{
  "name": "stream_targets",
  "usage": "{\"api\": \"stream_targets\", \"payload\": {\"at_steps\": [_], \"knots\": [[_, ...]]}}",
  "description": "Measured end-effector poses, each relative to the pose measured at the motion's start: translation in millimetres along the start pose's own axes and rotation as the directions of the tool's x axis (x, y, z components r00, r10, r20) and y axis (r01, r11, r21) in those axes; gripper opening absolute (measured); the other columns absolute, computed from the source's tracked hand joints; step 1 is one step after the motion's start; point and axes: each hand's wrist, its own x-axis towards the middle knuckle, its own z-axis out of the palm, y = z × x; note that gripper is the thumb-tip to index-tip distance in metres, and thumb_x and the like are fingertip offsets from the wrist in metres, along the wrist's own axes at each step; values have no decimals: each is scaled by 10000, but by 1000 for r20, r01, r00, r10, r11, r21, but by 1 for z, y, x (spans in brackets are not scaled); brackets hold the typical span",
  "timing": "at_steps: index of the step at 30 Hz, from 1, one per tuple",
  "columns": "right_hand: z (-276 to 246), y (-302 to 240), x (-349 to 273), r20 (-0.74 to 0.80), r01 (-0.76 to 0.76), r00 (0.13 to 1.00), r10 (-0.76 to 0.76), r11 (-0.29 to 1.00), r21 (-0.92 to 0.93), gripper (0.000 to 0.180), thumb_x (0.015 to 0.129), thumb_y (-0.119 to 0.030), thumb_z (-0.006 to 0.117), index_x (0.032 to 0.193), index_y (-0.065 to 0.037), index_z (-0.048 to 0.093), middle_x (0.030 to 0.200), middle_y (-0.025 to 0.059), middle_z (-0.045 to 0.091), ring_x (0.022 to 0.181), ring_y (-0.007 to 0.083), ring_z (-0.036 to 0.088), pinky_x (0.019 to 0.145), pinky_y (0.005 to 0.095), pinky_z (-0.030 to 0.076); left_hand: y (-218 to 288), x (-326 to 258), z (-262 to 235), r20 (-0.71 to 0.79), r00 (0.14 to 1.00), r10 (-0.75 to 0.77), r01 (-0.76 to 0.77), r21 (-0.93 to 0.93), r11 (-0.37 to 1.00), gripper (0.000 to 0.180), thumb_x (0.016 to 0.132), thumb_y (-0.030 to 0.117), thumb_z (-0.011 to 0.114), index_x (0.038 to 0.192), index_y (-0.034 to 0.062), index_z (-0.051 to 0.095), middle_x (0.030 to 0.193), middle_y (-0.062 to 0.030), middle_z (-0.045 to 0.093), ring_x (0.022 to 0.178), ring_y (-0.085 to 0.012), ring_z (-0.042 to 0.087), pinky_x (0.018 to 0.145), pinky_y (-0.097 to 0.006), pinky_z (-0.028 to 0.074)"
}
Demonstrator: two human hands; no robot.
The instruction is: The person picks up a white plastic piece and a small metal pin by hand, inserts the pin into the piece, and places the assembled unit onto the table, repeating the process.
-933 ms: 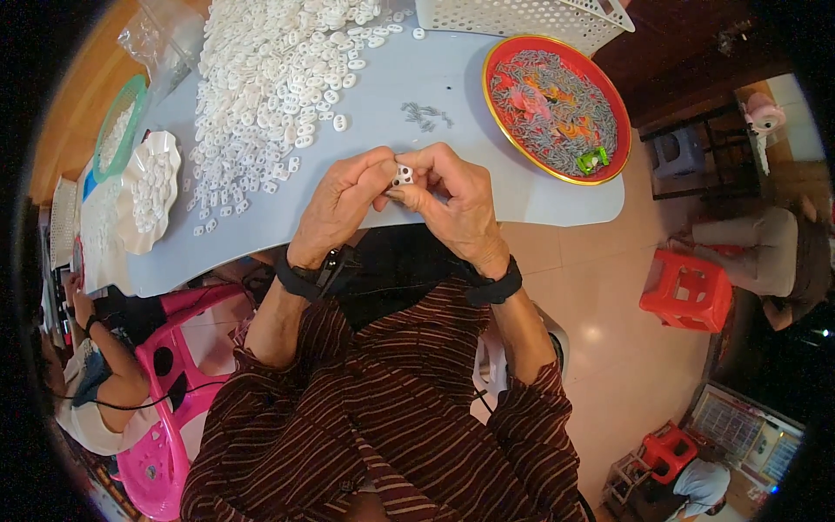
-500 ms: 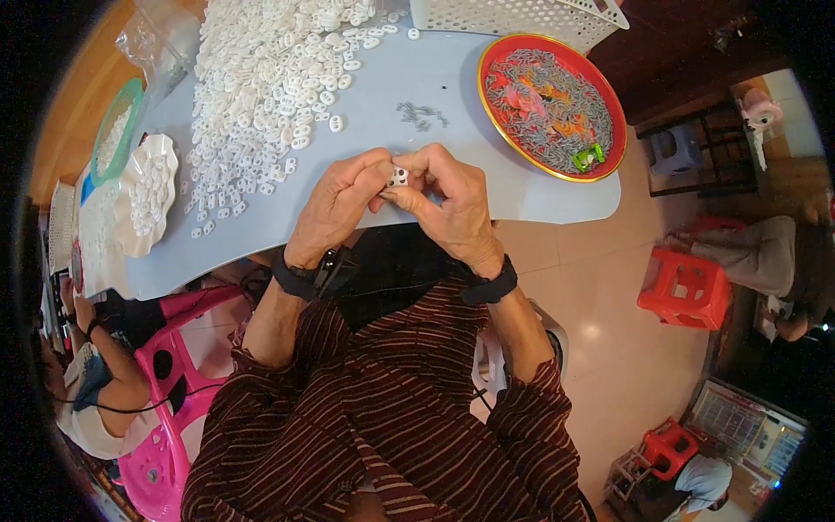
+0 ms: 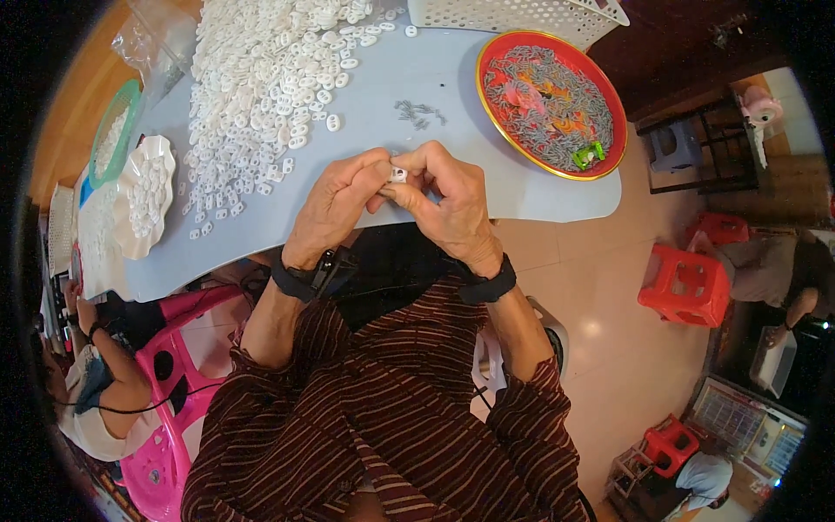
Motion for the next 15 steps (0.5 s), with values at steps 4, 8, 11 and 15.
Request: {"api": "stream_targets", "payload": {"at_steps": [4, 8, 11, 15], "knots": [[-1, 0, 1, 1, 27, 1000, -27, 999, -18, 253, 777, -130, 776, 903, -11, 592, 694, 37, 620, 564, 72, 553, 502, 212, 429, 1, 1, -1, 11, 1000, -28, 29, -31, 999, 323, 978, 220, 423, 706, 52, 470, 630, 32, 389, 629, -64, 349, 571, -236, 294], [-2, -5, 3, 12, 19, 1000, -18, 999, -33, 243, 779, -139, 776, 878, -18, 590, 720, 52, 648, 568, 76, 565, 505, 213, 436, 6, 1, -2, 14, 999, -50, 50, -4, 999, 327, 964, 227, 427, 687, 54, 457, 631, 32, 386, 630, -70, 349, 580, -237, 293], [-2, -9, 4, 11, 43, 999, -42, 998, -55, 225, 786, -131, 769, 880, -25, 594, 720, 46, 648, 570, 69, 560, 503, 209, 430, 6, 1, -3, 20, 998, -54, 54, -16, 998, 324, 960, 228, 426, 687, 55, 455, 632, 31, 386, 631, -70, 347, 584, -235, 291], [1, 1, 2, 15, -19, 1000, 17, 989, 145, 196, 800, -91, 750, 916, -28, 605, 709, 14, 627, 592, 46, 550, 503, 199, 414, -4, 4, -2, -15, 999, 46, -47, -34, 998, 312, 953, 227, 436, 756, 11, 544, 572, 2, 422, 558, -88, 378, 518, -265, 327]]}}
